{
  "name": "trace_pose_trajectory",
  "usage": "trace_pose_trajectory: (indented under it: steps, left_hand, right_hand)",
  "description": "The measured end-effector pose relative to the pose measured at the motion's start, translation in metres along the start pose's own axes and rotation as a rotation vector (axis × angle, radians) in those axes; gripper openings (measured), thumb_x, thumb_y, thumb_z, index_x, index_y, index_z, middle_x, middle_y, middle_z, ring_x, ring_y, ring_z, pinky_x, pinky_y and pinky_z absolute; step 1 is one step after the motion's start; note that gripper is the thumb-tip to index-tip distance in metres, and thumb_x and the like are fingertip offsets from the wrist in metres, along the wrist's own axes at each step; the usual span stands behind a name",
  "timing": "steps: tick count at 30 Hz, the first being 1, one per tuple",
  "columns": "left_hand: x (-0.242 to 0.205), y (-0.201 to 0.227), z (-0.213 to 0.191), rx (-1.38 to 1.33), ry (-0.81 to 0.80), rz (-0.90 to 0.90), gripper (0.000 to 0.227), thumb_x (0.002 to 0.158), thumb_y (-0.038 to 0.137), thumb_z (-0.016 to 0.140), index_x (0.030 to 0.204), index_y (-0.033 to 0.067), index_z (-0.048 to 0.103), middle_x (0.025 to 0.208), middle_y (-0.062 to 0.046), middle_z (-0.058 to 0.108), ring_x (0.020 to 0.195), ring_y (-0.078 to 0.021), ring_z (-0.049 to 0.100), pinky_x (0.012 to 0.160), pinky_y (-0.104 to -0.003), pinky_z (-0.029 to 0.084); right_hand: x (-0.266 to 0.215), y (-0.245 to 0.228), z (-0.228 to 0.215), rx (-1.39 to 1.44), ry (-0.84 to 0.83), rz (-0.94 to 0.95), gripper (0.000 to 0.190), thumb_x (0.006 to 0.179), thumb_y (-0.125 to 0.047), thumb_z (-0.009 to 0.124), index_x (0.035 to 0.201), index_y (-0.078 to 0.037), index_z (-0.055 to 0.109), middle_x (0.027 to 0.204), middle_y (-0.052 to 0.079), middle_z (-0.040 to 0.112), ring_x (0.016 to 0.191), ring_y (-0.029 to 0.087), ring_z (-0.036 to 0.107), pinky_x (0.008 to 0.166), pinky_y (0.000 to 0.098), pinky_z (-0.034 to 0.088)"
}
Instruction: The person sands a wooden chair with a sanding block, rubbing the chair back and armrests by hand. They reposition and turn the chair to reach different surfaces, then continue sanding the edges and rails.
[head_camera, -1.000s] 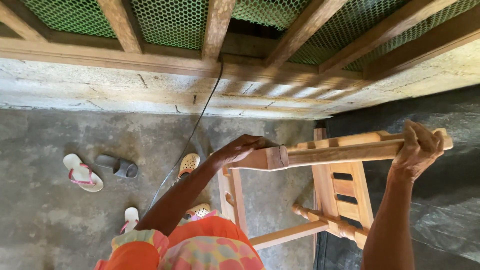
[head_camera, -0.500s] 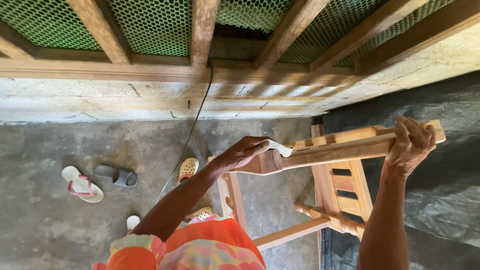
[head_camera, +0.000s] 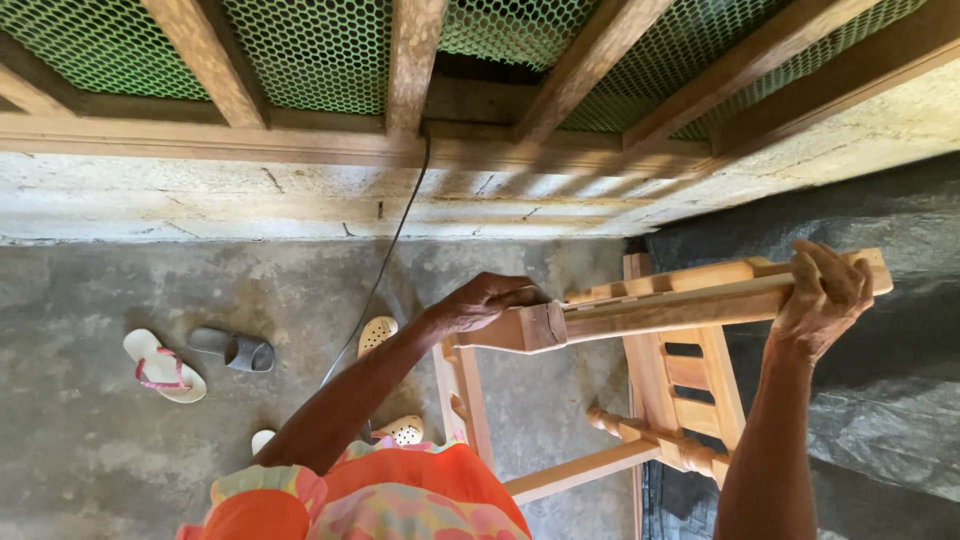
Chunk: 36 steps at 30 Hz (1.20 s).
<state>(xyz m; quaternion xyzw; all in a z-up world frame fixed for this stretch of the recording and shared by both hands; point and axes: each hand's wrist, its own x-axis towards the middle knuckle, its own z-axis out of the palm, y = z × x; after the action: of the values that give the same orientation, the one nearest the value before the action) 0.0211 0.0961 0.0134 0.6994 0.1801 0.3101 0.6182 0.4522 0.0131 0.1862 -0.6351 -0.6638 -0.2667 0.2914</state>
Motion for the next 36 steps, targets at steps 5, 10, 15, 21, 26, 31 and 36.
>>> trace_pose_trajectory:
  steps: [5,10,15,21,26,31,36]
  left_hand:
    - [0.001,0.011,0.004,-0.084,0.020,0.085,0.020,0.108,0.009,0.056,0.123,0.0025,0.067,0.106,-0.008,0.076,0.098,-0.0113,0.065,0.091,-0.026,0.049]
    - [-0.014,-0.053,0.004,-0.074,-0.026,0.017,0.019,0.103,0.005,0.061,0.119,0.0029,0.070,0.108,-0.005,0.077,0.097,-0.0111,0.067,0.090,-0.025,0.054]
    - [-0.012,-0.068,0.008,-0.204,-0.030,-0.020,0.022,0.099,0.004,0.061,0.119,0.0037,0.070,0.112,-0.005,0.076,0.100,-0.0121,0.067,0.090,-0.027,0.055]
    - [0.005,0.024,0.011,-0.178,0.005,0.045,0.020,0.109,0.011,0.056,0.124,0.0063,0.069,0.111,-0.005,0.076,0.102,-0.0132,0.068,0.092,-0.029,0.053]
    - [0.001,0.019,0.014,-0.185,0.044,0.044,0.024,0.110,0.014,0.052,0.127,0.0061,0.066,0.113,-0.006,0.076,0.103,-0.0137,0.068,0.092,-0.030,0.051]
    - [-0.008,-0.030,0.011,-0.251,-0.002,0.037,0.022,0.105,0.010,0.058,0.123,0.0037,0.070,0.112,-0.008,0.076,0.103,-0.0136,0.066,0.091,-0.028,0.050]
    - [-0.023,-0.099,0.016,-0.273,0.006,0.005,0.022,0.103,-0.001,0.059,0.121,0.0009,0.071,0.113,-0.008,0.077,0.103,-0.0125,0.066,0.096,-0.028,0.054]
  right_hand:
    - [-0.019,0.035,0.009,-0.063,0.048,-0.232,0.018,0.120,-0.022,0.047,0.114,-0.017,0.064,0.128,-0.001,0.080,0.121,0.018,0.071,0.123,0.0395,0.044]
    - [0.004,-0.011,-0.005,0.190,-0.027,0.334,0.020,0.107,-0.022,0.059,0.106,-0.018,0.078,0.113,0.000,0.078,0.113,0.015,0.070,0.128,0.0510,0.029]
    - [0.006,-0.014,-0.006,0.112,-0.028,0.240,0.025,0.110,-0.020,0.056,0.105,-0.013,0.080,0.113,0.002,0.080,0.119,0.016,0.068,0.129,0.0480,0.028]
    - [0.014,-0.026,-0.010,0.251,-0.005,0.391,0.022,0.103,-0.025,0.064,0.102,-0.011,0.081,0.107,0.002,0.079,0.097,0.012,0.065,0.121,0.0396,0.041]
    - [0.013,-0.024,-0.008,0.265,-0.019,0.493,0.023,0.097,-0.022,0.063,0.105,-0.013,0.083,0.103,0.001,0.078,0.095,0.012,0.064,0.117,0.0368,0.044]
    - [0.008,-0.019,-0.007,0.210,0.002,0.327,0.024,0.098,-0.014,0.060,0.103,-0.008,0.082,0.109,0.004,0.079,0.101,0.014,0.068,0.131,0.0409,0.028]
    - [0.016,-0.032,-0.013,0.289,-0.019,0.452,0.022,0.098,-0.019,0.063,0.103,-0.011,0.082,0.109,0.002,0.080,0.093,0.016,0.068,0.128,0.0431,0.034]
